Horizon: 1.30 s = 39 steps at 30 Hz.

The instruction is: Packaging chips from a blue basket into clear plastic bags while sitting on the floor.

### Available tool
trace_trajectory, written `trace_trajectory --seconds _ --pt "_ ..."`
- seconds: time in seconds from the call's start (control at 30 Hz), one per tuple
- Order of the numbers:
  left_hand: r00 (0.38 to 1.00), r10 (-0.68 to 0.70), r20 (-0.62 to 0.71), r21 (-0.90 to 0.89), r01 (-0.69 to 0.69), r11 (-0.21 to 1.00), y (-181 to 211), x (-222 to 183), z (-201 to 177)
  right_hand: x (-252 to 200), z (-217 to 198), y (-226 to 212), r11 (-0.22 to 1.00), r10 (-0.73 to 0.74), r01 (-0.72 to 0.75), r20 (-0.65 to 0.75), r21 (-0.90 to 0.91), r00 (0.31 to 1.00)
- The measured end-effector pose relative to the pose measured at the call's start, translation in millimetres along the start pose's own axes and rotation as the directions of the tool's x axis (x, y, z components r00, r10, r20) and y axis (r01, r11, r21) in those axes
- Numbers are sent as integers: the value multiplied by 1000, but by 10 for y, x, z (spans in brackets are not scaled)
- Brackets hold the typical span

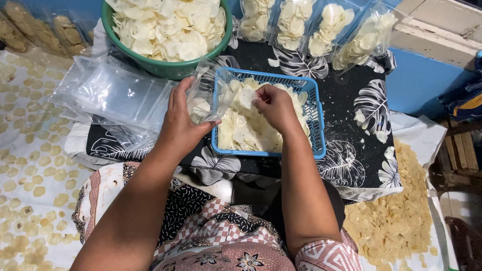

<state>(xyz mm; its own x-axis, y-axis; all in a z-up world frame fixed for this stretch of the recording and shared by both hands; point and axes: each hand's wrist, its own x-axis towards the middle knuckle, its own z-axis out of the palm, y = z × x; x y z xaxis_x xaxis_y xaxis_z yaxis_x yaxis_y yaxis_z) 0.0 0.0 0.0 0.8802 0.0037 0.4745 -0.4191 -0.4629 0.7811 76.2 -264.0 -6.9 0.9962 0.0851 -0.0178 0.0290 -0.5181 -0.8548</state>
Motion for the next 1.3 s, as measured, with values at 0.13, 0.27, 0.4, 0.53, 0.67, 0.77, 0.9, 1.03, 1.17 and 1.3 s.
trace_trajectory --seconds 0.13,0.27,0.4,0.53,0.67,0.77,0.9,1.03,1.17,1.3 --pt "1000 -7 4 4 7 1000 36 0 13 -158 -175 -229 997 -71 72 -31 42 997" --pt "999 1 45 6 -2 1000 102 1 -15 -373 -318 -604 957 -289 290 -216 -27 933" --pt "998 43 52 7 -44 999 69 -17 4 -602 -319 -989 833 -517 553 -397 -28 759" --pt "997 63 55 31 -65 997 61 -22 35 -755 -230 -1174 779 -580 625 -439 -52 686" --pt "996 70 59 21 -71 997 94 -18 26 -827 -116 -1311 674 -737 676 -321 -297 594" --pt "995 77 59 26 -79 997 55 -23 31 -846 -59 -1337 658 -753 694 -230 -292 617" --pt "996 77 35 6 -77 997 41 -19 24 -831 -168 -1333 652 -759 731 -190 -203 623" --pt "1000 21 -14 -63 -21 998 157 59 -104 -782 -432 -1225 649 -761 723 -215 -237 612" --pt "985 -98 -145 -277 54 959 58 106 -236 -765 -625 -1066 757 -652 590 -257 -282 714" --pt "966 -186 -182 -554 56 831 -156 117 -214 -714 -685 -774 874 -407 296 -246 -385 880"
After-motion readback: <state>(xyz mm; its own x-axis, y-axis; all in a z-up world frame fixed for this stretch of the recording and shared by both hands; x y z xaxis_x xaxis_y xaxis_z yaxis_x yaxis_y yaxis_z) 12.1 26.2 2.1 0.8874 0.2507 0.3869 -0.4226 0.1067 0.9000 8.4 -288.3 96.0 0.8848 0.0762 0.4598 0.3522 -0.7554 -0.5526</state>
